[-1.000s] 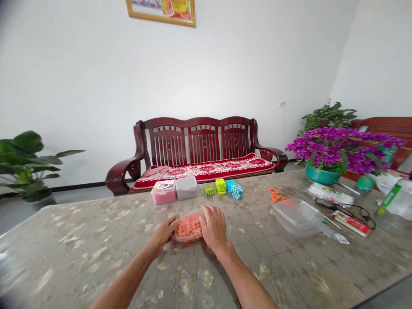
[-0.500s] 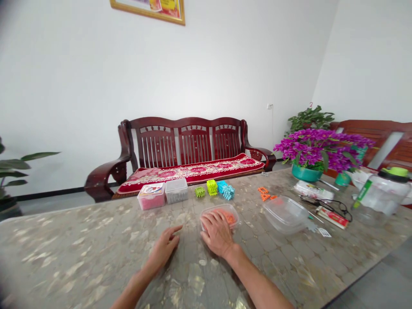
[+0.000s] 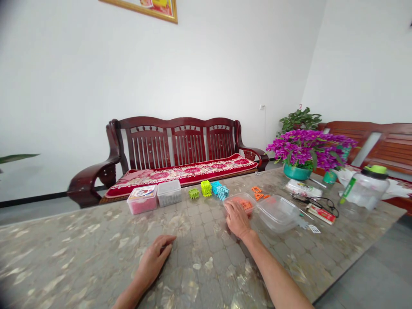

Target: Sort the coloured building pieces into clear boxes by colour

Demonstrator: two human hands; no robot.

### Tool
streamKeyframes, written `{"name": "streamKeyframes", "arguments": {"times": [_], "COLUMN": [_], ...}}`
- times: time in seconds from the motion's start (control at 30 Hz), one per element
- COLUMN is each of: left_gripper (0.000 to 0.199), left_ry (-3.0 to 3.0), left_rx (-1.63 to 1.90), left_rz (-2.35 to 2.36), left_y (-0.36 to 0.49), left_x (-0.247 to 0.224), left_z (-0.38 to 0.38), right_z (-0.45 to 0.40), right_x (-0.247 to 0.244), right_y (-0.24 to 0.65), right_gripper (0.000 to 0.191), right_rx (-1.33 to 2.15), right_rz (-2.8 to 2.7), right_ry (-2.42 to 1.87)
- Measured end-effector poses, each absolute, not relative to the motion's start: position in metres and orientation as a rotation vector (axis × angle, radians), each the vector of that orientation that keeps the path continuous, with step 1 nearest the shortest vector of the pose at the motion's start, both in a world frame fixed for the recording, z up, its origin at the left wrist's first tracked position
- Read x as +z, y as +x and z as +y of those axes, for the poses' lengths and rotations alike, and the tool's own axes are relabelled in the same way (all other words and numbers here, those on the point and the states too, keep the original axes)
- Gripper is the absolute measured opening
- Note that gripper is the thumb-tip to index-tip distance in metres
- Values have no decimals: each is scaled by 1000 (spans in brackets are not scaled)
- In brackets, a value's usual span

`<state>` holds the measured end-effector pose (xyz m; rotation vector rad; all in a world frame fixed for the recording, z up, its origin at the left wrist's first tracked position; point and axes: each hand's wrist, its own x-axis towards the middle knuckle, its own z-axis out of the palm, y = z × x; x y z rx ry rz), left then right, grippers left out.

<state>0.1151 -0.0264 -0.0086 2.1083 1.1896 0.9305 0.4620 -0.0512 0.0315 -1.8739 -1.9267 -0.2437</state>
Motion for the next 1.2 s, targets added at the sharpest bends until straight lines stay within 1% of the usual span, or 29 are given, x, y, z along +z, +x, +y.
{"name": "streamKeyframes", "arguments": {"times": [0.1, 0.17, 0.37, 0.5, 0.6, 0.67, 0.8, 0.97, 1.03, 1.07, 1.17, 1.2], "left_gripper": [29, 29, 28, 29, 28, 28, 28, 30, 38, 47, 85, 94], "left_ry": [2106, 2101, 2111, 2143, 2154, 2152, 2140, 2099, 2054, 2030, 1987, 1984], "left_rx": [939, 944, 950, 929, 925, 920, 922, 892, 867, 864, 902, 930], "left_rz": [1189, 1189, 1164, 1147, 1133, 1125, 1123, 1069, 990, 943, 815, 791], "left_y": [114, 114, 114, 114, 114, 114, 115, 115, 115, 116, 118, 119], "left_x": [-11, -11, -11, -13, -13, -12, -10, -14, -17, -18, -18, -18], "left_z": [-25, -25, -27, -27, -28, -29, -30, -32, -35, -37, -43, -45], "right_z": [-45, -46, -82, -115, -129, -134, -141, -152, -151, -149, -136, -131], "right_x": [34, 39, 74, 97, 103, 103, 103, 99, 94, 91, 80, 76], "right_y": [472, 472, 461, 481, 501, 508, 493, 424, 390, 373, 327, 314], "right_gripper": [60, 61, 45, 43, 33, 27, 24, 24, 23, 22, 16, 14], "right_rx": [-259, -289, -532, -766, -788, -781, -813, -849, -768, -723, -557, -516], "right_rz": [-1902, -1879, -1672, -1439, -1410, -1454, -1609, -1792, -1847, -1888, -2069, -2121], "right_ry": [-1942, -1971, -2092, -2381, -2592, -2630, -2487, -2045, -1870, -1785, -1569, -1507]}}
